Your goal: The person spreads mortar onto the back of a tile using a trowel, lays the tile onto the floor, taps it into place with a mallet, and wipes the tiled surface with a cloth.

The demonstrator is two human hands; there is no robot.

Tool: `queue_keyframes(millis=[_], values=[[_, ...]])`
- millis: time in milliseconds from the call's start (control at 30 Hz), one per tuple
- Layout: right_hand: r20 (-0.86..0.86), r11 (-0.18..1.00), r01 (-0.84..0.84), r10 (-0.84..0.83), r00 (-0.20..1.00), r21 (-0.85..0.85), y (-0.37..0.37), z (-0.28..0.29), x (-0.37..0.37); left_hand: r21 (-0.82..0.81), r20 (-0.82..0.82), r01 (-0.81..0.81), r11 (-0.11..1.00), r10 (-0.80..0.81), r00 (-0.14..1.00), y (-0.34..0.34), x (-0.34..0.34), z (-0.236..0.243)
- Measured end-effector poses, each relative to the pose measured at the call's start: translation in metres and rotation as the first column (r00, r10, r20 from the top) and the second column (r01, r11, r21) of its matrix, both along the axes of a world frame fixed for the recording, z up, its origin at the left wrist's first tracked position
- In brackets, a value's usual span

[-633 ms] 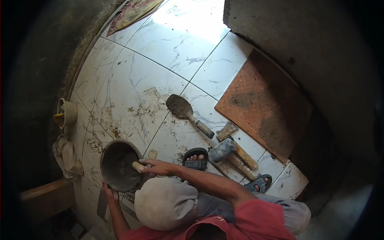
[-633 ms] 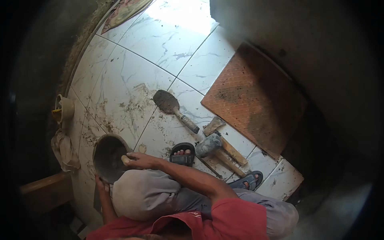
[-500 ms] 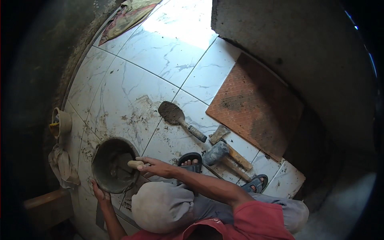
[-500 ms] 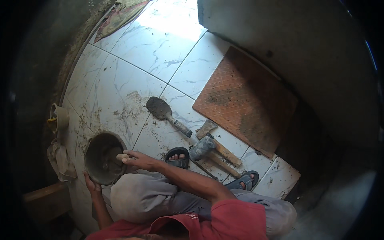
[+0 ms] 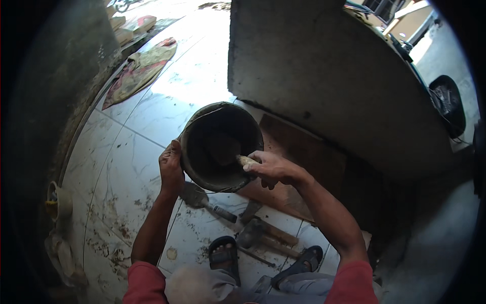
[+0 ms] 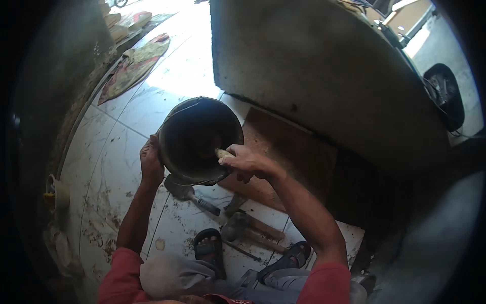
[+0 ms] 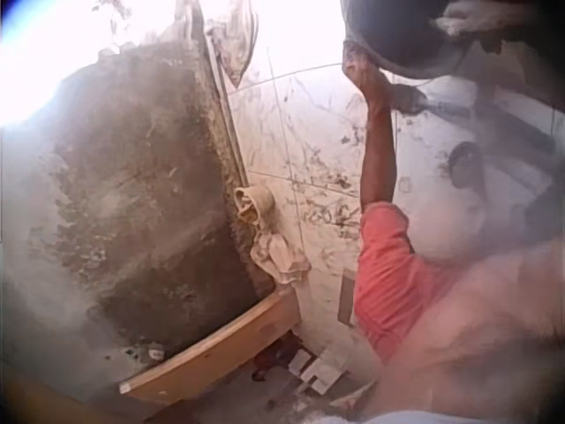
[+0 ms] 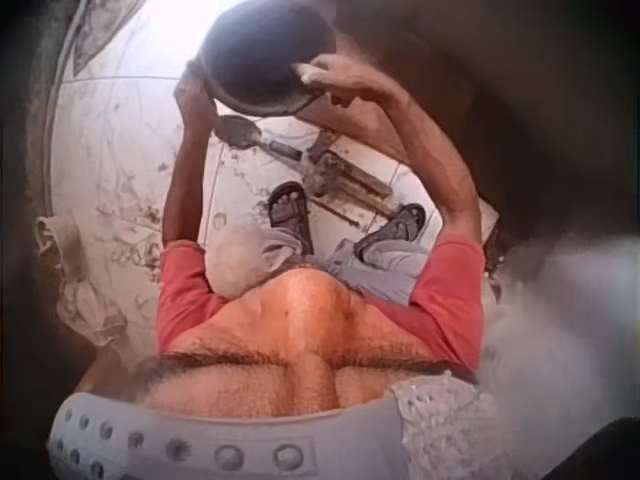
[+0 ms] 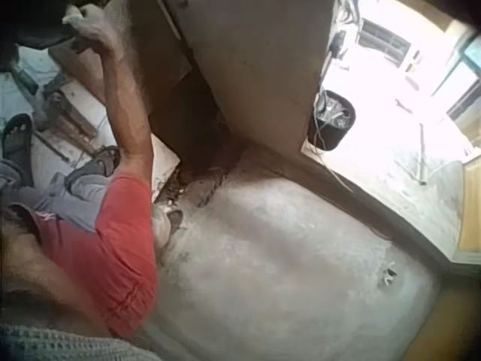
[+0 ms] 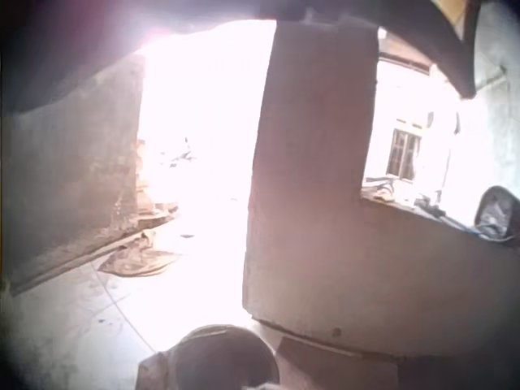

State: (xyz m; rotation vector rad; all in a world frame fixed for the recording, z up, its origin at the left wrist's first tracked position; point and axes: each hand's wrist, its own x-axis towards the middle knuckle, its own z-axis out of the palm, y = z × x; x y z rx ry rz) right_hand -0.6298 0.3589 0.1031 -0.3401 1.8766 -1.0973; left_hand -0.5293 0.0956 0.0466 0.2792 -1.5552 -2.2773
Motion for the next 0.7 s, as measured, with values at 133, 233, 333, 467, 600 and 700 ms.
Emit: queue_keyframes(millis=[133,233,333,467,600,700], values=[[-0.302,0.972,-0.016,0.089,0.949,0.235,0.049,-0.003,-0.015,-0.088,0.007,0.087,0.992,-0.087,0.996,0.051,-0.080,-0.027],[-0.626,0.888,0.327,-0.059,0.777,0.322,0.101,0.007,-0.005,-0.157,-0.041,0.177,0.972,-0.186,0.982,0.103,-0.123,-0.027],[-0.578,0.815,0.485,-0.239,0.780,0.318,0.150,0.000,-0.003,-0.229,-0.082,0.220,0.948,-0.244,0.966,0.143,-0.155,-0.030],[-0.347,0.715,0.546,-0.426,0.836,0.437,0.169,-0.016,-0.007,-0.437,-0.027,0.286,0.853,-0.331,0.943,0.174,-0.166,-0.049],[-0.350,0.741,0.496,-0.364,0.863,0.453,0.156,-0.018,-0.034,-0.595,0.027,0.341,0.728,-0.407,0.913,0.177,-0.194,-0.062],[-0.578,0.728,0.371,0.043,0.815,0.577,0.147,-0.013,-0.053,-0.544,0.083,0.472,0.694,-0.516,0.853,0.174,-0.206,-0.047]])
